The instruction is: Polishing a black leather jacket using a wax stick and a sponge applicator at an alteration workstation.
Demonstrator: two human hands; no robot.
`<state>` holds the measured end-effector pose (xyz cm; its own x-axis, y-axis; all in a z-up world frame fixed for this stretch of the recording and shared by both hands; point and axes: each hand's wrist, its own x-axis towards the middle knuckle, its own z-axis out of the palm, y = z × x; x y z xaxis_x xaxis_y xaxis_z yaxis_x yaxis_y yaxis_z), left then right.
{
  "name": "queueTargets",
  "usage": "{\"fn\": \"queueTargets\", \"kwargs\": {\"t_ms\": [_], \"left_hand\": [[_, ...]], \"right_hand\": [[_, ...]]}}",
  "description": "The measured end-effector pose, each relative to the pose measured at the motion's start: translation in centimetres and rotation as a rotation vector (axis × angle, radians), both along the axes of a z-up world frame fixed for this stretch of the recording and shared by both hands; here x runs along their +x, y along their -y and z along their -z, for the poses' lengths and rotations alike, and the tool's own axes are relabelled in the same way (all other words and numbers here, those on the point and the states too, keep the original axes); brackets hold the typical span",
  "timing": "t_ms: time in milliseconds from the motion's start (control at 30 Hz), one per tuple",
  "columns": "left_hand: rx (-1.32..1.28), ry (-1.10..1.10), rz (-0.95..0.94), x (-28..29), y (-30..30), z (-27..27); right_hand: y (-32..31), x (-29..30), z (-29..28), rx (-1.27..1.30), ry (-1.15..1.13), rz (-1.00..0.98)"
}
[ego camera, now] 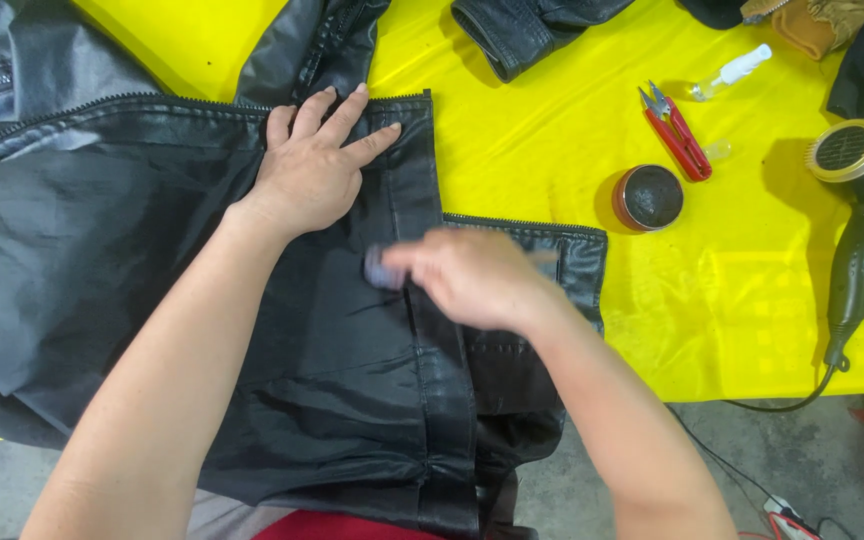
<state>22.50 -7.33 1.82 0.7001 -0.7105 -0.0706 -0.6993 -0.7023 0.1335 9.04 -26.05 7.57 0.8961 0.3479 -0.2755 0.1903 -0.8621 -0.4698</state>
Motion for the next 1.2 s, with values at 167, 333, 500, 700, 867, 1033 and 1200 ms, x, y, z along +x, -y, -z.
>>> {"fn": "queueTargets", "kwargs": {"t_ms": [167, 333, 500, 700, 867, 1033, 1200], "left_hand": [[-0.113, -0.043, -0.032, -0.1, 0.1, -0.1], [-0.354, 0.369, 0.023, -2.2, 0.9, 0.5], [-0.485, 0.54, -0.028, -6.0, 2.1, 2.3], [0.086, 0.153, -0.02, -5.8, -0.4, 0.7], [0.251, -0.069, -0.018, -4.6, -1.7, -0.5], [0.197, -0.031, -0.005, -4.8, -1.9, 0.1], [0.211, 0.014, 0.011, -4.9, -2.2, 0.8]], "right_hand": [[2.2, -2.6, 0.5, 0.235, 0.044, -0.128], [3.0, -0.4, 1.2, 0.211, 0.213, 0.179], [2.2, 1.6, 2.9, 0.277, 0.434, 0.354], [1.0, 2.4, 2.9, -0.009, 0.23, 0.304], [1.1, 2.5, 2.5, -0.018, 0.16, 0.334], [2.0, 3.8, 2.6, -0.001, 0.25, 0.215], [1.0, 4.0, 2.3, -0.018, 0.374, 0.094]]}}
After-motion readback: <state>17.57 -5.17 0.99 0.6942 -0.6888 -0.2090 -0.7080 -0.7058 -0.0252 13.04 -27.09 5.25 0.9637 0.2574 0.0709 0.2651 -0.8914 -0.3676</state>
